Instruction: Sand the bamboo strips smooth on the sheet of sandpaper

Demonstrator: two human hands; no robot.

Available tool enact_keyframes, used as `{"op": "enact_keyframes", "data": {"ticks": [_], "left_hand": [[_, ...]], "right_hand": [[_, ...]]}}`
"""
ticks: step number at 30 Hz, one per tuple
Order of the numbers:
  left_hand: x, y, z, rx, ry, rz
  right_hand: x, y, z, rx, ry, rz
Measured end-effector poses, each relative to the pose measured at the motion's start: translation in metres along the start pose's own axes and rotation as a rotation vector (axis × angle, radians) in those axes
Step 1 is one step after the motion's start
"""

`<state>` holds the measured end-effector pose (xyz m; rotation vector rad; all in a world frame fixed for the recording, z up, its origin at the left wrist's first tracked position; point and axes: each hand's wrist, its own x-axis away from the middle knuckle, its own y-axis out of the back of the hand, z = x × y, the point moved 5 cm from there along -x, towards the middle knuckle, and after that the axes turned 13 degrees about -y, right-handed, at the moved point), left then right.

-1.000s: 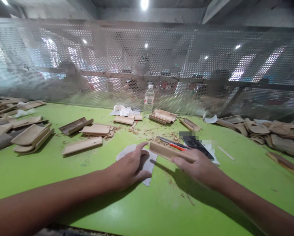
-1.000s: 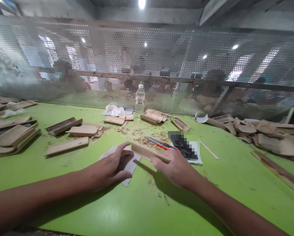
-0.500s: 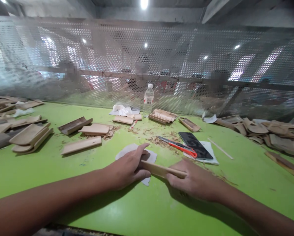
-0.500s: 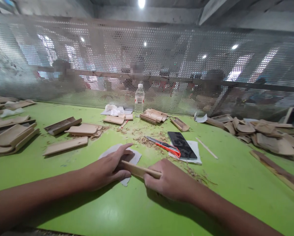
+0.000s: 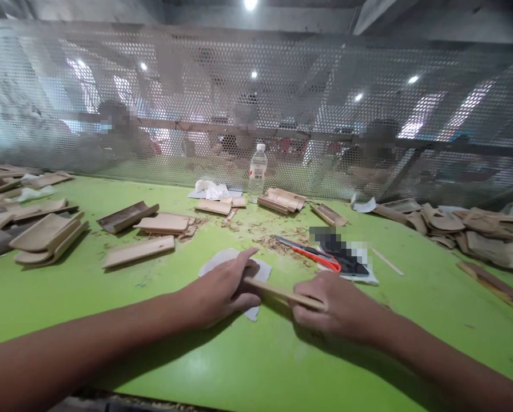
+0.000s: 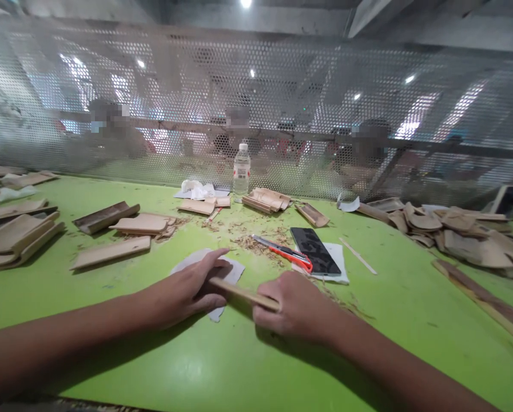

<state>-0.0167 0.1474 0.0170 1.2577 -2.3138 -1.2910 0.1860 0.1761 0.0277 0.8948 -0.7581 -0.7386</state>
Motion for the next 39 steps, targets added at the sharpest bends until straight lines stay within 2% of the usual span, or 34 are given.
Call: {"op": "enact_keyframes", "data": {"ticks": [2, 6, 11, 15, 20, 24, 29, 32, 34, 37, 39], "left_hand": [[0.0, -0.001, 0.0, 0.0, -0.012, 0.007], [-0.001, 0.001, 0.0, -0.003, 0.012, -0.009], [-0.001, 0.0, -0.002, -0.01, -0.015, 0.012], [-0.001, 0.001, -0.001, -0.028, 0.016, -0.007], [-0.001, 0.0, -0.002, -0.022, -0.007, 0.009], [-0.001, 0.0, -0.001, -0.021, 0.016, 0.009], [-0.002, 0.001, -0.003, -0.03, 0.035, 0.017], [-0.002, 0.002, -0.004, -0.059, 0.054, 0.011], [-0.002, 0.002, -0.004, -0.062, 0.049, 0.015], [-0.001, 0.001, -0.003, -0.041, 0.026, 0.026], [-0.001, 0.0, -0.003, -0.041, 0.01, 0.019]], "right_hand": [[-0.001, 0.0, 0.0, -0.003, 0.022, 0.026], [-0.003, 0.007, -0.007, 0.014, -0.038, -0.071], [-0.003, 0.002, -0.006, 0.039, 0.028, 0.006], [-0.003, 0.008, -0.008, 0.112, -0.027, -0.126], [0.001, 0.003, -0.001, 0.071, 0.086, 0.001], [-0.003, 0.011, -0.006, 0.083, 0.037, -0.063], [-0.003, 0.006, -0.009, -0.073, -0.033, 0.068], [-0.004, 0.01, -0.013, -0.068, -0.127, -0.037], [-0.004, 0.011, -0.012, -0.053, -0.112, -0.063], [-0.003, 0.005, -0.008, -0.101, -0.059, 0.058], [-0.004, 0.006, -0.01, -0.114, -0.084, 0.067]]}}
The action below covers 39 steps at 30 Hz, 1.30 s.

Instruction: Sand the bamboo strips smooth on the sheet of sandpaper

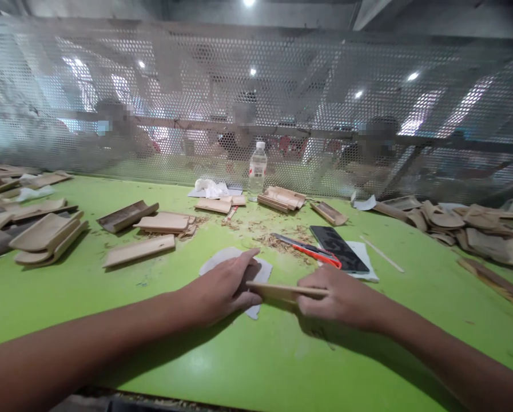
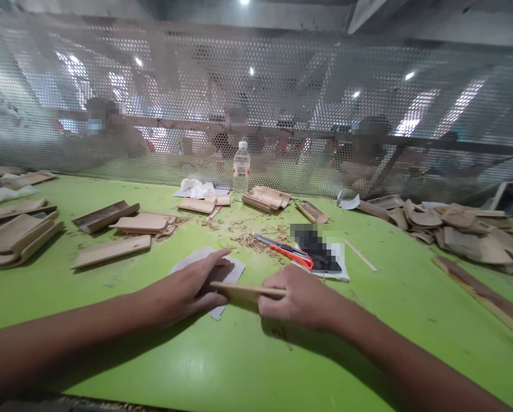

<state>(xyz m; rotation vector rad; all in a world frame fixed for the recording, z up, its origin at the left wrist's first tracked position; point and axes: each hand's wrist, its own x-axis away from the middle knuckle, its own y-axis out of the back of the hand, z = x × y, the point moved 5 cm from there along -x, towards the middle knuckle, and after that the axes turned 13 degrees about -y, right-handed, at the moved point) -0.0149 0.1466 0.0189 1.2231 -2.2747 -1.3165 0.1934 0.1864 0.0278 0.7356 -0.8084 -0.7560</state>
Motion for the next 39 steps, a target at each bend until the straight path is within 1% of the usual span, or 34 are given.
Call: {"op": "enact_keyframes", "data": {"ticks": [3, 4, 6, 8, 9, 14, 20, 25, 39], "left_hand": [[0.0, 0.001, 0.0, -0.039, 0.002, -0.01], [0.0, 0.001, 0.0, -0.051, 0.006, -0.01], [-0.001, 0.002, -0.002, -0.06, -0.001, 0.005], [-0.002, 0.002, -0.004, -0.065, -0.039, 0.027], [-0.002, 0.002, -0.005, -0.072, -0.059, 0.034], [-0.003, 0.003, -0.007, -0.087, -0.105, 0.019], [-0.002, 0.001, -0.006, -0.073, -0.101, 0.02], [-0.002, 0.002, -0.008, -0.071, -0.1, 0.014], [-0.002, 0.002, -0.008, -0.084, -0.12, 0.011]], "right_hand": [[-0.001, 0.008, -0.002, 0.042, -0.043, -0.141], [0.0, 0.007, -0.001, 0.039, -0.042, -0.141], [0.002, 0.0, 0.001, 0.0, -0.014, -0.05], [0.004, -0.008, 0.005, -0.035, 0.038, 0.047], [0.005, -0.01, 0.006, -0.043, 0.056, 0.066], [0.003, -0.008, 0.002, -0.071, 0.028, 0.062], [0.004, -0.011, 0.007, 0.032, 0.112, 0.023], [0.003, -0.012, 0.004, 0.009, 0.122, 0.038], [0.004, -0.01, 0.005, 0.02, 0.13, 0.018]]}}
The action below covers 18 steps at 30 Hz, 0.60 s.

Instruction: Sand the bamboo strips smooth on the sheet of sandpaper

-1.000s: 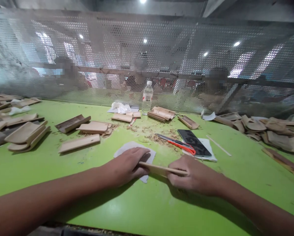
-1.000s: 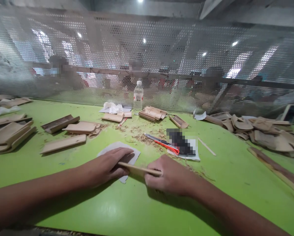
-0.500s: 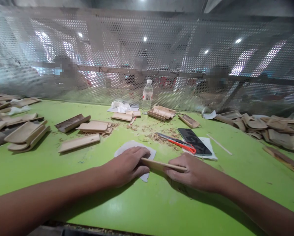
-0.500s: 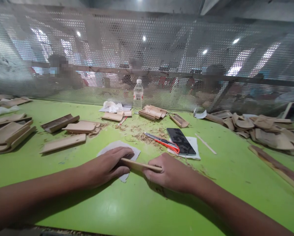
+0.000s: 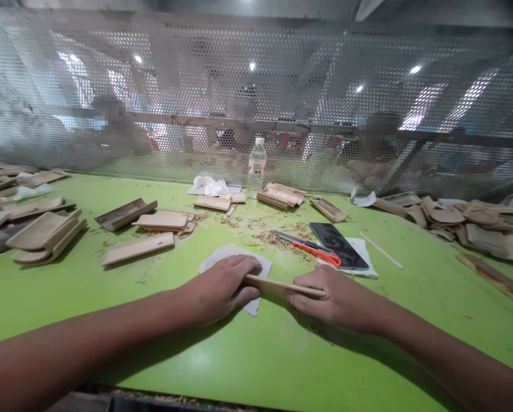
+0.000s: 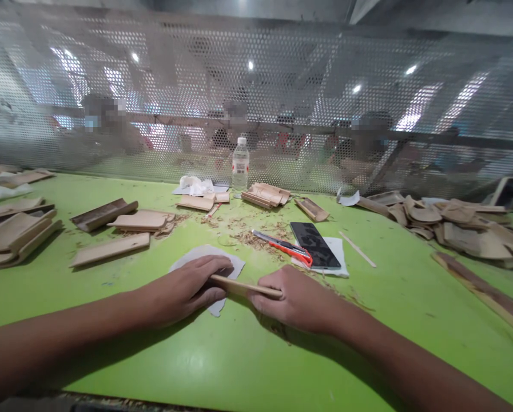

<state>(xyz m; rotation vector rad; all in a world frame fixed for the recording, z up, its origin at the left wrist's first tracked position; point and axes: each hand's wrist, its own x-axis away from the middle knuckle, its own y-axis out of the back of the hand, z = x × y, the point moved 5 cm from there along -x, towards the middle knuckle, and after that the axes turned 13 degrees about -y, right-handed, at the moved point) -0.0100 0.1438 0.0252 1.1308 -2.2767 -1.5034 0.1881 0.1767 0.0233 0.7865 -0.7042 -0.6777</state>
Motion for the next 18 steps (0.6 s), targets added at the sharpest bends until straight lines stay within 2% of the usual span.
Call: {"op": "enact_keyframes", "data": {"ticks": [18], "left_hand": [[-0.0003, -0.0002, -0.001, -0.019, -0.019, 0.021]], "right_hand": [[0.0036, -0.002, 0.0037, 0.093, 0.012, 0.004]]}}
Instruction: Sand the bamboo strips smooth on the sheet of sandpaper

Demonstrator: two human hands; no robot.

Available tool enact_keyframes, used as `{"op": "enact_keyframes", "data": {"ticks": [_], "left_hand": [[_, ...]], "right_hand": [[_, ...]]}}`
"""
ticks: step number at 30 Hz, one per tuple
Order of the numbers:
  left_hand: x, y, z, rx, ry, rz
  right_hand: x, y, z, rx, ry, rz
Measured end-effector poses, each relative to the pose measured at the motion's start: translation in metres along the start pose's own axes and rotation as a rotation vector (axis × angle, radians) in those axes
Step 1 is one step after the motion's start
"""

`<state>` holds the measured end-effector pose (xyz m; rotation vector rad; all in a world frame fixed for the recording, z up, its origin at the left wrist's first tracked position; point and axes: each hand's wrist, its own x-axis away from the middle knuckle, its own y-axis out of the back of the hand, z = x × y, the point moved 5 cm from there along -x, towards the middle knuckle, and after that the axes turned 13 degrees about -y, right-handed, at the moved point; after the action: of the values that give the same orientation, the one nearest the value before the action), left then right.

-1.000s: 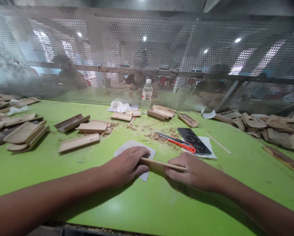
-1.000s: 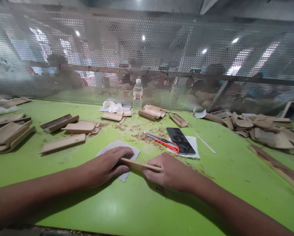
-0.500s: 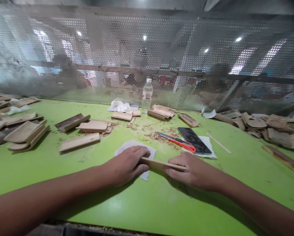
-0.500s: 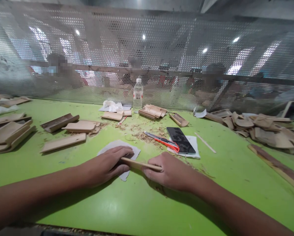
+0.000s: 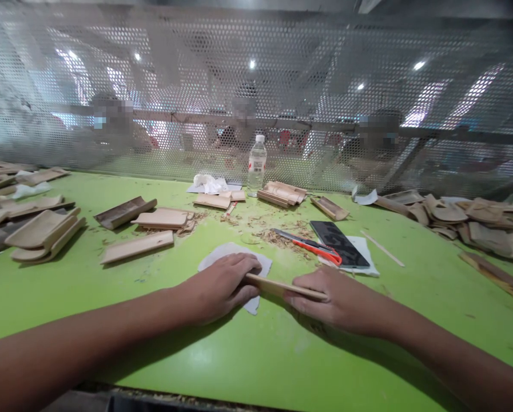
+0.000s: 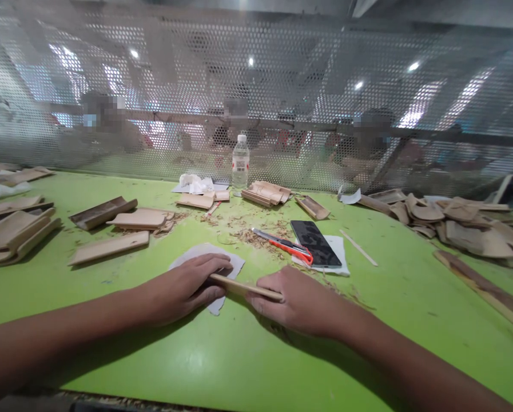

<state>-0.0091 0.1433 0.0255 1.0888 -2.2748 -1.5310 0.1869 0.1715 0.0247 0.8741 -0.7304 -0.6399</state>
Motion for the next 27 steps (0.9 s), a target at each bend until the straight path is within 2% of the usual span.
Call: {"op": "enact_keyframes", "data": {"ticks": [6, 9, 14, 17, 21, 25, 27], "left_hand": [[0.0, 0.0, 0.0, 0.01, 0.001, -0.004], [0.002, -0.001, 0.003, 0.033, 0.046, -0.018], [0.003, -0.001, 0.002, 0.057, 0.038, -0.071], [0.002, -0.001, -0.001, 0.011, 0.02, -0.045], [0.002, -0.002, 0.0, -0.024, 0.051, 0.0], [0.004, -0.004, 0.003, -0.011, 0.069, -0.005], [0.004, -0.004, 0.004, 0.026, 0.078, -0.033]], "right_hand": [[0.0, 0.0, 0.0, 0.012, 0.022, -0.025], [-0.002, 0.003, -0.001, -0.031, 0.016, -0.06], [-0.001, 0.006, -0.007, -0.466, -0.032, 0.032], [0.002, 0.01, -0.012, -0.749, -0.032, 0.053], [0.005, 0.013, -0.017, -0.936, -0.009, 0.067], [0.002, 0.014, -0.02, -0.96, -0.025, 0.057], [0.0, 0.019, -0.021, -0.815, -0.038, -0.05]]}}
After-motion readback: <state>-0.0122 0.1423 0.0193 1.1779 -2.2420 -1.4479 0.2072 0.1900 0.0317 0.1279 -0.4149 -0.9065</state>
